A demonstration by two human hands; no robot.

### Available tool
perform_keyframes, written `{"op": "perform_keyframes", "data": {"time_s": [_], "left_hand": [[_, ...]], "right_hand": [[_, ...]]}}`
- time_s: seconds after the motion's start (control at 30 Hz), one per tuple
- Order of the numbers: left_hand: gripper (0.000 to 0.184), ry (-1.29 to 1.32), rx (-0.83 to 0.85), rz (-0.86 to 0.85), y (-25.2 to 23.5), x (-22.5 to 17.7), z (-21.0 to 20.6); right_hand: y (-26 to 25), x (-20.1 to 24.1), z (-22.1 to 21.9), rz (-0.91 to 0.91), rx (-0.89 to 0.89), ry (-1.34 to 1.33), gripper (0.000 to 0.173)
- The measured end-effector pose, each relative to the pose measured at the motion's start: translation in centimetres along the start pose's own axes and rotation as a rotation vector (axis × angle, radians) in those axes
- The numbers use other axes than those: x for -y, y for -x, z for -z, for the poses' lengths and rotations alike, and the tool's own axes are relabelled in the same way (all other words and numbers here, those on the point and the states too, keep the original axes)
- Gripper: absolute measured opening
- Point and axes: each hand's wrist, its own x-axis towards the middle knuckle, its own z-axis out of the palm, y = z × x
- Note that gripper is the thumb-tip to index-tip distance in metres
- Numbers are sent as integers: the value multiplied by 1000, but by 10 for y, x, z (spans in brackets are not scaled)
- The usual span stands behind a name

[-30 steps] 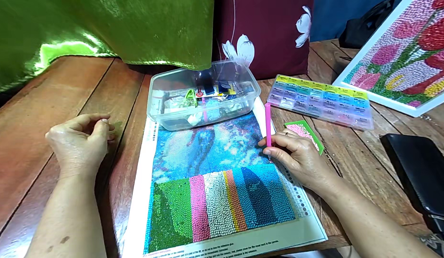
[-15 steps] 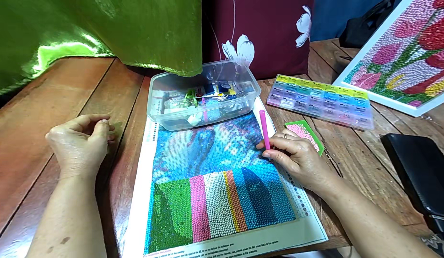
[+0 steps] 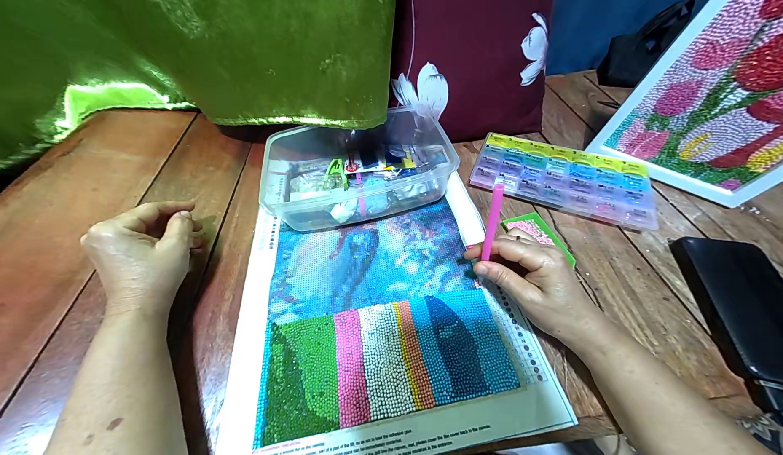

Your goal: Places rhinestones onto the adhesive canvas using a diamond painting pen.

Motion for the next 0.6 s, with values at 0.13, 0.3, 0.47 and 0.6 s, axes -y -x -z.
{"op": "perform_keyframes", "data": {"time_s": [0.13,0.3,0.47,0.6], "left_hand": [[31,4,1,5,-1,1,0],[32,0,-2,-2,-1,1,0],[33,-1,-2,-19,-1,3,0],[32,6,-1,-18,-2,3,0]], "right_hand": [[0,0,0,4,7,6,20],[0,-1,0,25,0,9,20],[1,-1,0,32,8,18,19],[0,-1,-1,50,13,36,19]]}}
